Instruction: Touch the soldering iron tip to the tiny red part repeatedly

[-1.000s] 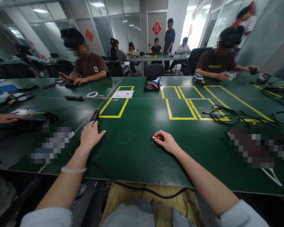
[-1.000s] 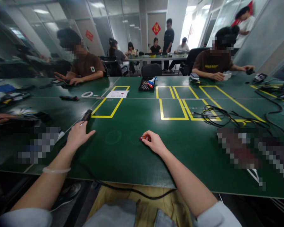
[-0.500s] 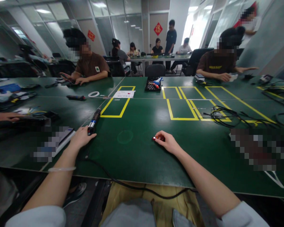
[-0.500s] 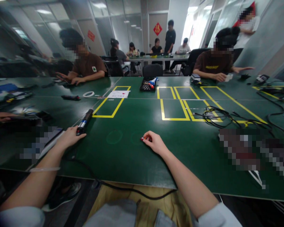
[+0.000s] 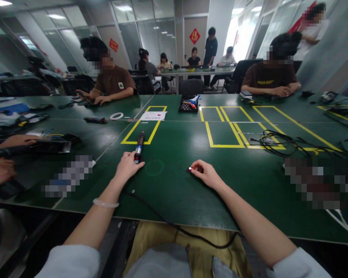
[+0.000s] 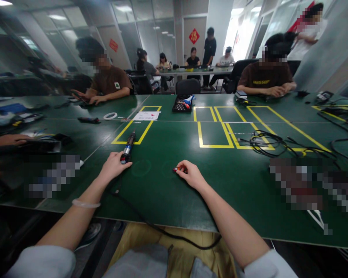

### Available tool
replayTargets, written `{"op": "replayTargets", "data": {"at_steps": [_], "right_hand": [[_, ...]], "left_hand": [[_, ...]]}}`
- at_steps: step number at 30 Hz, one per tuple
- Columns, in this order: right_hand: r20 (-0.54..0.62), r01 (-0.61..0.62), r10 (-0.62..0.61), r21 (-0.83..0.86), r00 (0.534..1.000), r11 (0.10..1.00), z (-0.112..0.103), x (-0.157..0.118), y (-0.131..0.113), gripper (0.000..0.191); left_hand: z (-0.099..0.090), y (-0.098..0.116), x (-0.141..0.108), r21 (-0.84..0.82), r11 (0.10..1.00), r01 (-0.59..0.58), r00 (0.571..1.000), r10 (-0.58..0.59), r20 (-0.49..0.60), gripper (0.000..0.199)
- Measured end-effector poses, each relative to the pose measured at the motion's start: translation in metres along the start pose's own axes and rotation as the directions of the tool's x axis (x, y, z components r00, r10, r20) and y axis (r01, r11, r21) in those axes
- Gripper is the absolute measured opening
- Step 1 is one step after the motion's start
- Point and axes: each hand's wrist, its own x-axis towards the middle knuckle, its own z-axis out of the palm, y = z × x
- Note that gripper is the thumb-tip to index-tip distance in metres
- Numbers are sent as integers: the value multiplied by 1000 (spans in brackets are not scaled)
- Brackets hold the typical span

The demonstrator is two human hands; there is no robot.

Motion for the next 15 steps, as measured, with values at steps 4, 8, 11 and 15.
{"op": "replayTargets", "data": {"at_steps": [4,8,11,15], "right_hand": [[-23,12,-12,7,1000,1000,1,0,4,19],[-32,16,-15,23,999,1000,1,1,5,19],[-57,18,-16,24,998,1000,1,2,5,19],[-115,40,-40,-4,993,999,0,3,7,16]], "left_hand": [[9,52,-9,-49,996,-78,997,78,0,55],[18,100,-19,-99,979,-176,984,176,-5,50],[24,129,-27,-150,960,-236,971,238,-5,53],[32,156,-37,-215,933,-288,955,295,5,61]]}}
